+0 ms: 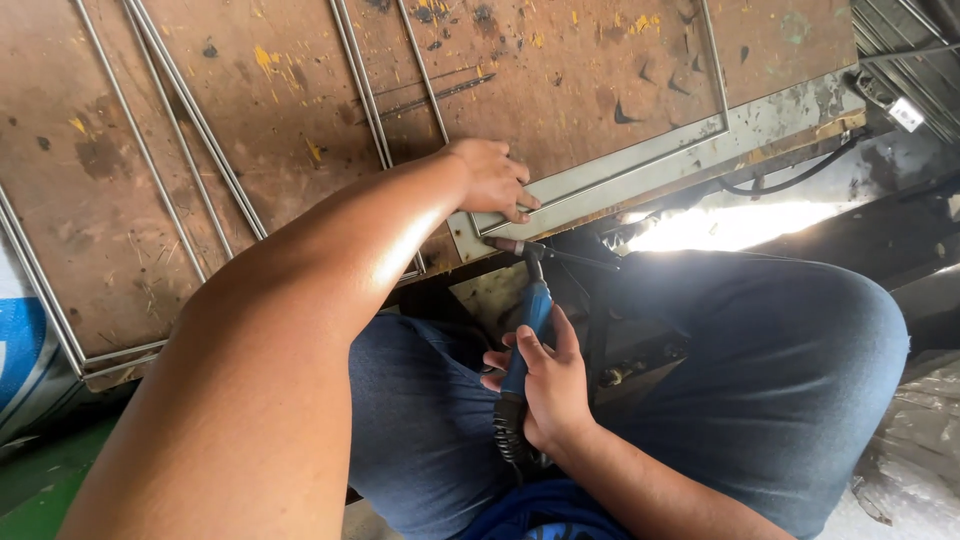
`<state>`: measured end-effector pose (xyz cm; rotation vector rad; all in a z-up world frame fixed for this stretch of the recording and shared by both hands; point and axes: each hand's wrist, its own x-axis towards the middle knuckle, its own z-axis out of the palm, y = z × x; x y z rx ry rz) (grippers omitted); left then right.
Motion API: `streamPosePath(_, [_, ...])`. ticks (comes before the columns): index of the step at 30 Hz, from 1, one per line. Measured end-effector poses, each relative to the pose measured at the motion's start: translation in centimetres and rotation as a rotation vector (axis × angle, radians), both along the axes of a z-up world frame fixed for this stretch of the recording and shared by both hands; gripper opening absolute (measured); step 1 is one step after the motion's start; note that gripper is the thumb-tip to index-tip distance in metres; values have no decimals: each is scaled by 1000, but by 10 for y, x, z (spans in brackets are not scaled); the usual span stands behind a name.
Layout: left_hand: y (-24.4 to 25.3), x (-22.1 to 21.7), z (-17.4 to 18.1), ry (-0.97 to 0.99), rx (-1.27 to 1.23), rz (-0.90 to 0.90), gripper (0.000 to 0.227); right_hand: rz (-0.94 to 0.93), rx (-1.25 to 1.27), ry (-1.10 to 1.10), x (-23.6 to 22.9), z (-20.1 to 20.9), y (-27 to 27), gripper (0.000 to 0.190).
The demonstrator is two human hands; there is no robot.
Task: Assembling and spot welding thin metal rods to create a rectangular frame on a workbench.
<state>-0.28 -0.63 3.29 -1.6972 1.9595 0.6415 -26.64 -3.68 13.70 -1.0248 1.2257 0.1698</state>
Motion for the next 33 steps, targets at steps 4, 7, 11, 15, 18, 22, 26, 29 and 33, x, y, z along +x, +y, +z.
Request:
streamPosePath(4, [1, -1, 6, -29, 14, -31, 63, -12, 31, 0, 2, -3, 4, 68])
streamPosePath(7, [2, -2, 11, -38, 28, -41, 64, -15, 31, 20, 5, 2, 7, 65])
streamPosePath(11, [3, -1, 8, -14, 37, 1, 57, -35, 26, 59, 8, 7, 10, 62])
streamPosePath(15, [1, 0, 3, 35, 20, 48, 53, -44, 18, 69, 10, 8, 10, 61])
streamPosePath(18, [0, -2, 2, 106, 46, 176, 54, -39, 17, 72, 10, 8, 13, 65])
streamPosePath(22, [-1, -2, -2, 69, 48, 129, 53, -46, 24, 58, 8, 4, 16, 68])
streamPosePath(26, [2, -5, 12, -13, 60, -12, 63, -63, 24, 60, 9, 5, 21, 66])
streamPosePath(29, [2, -5, 9, 15, 55, 43, 63, -65, 12, 55, 9, 3, 21, 67])
streamPosePath(33, [4, -7, 14, -24, 43, -21, 65, -75, 20, 62, 9, 7, 24, 66])
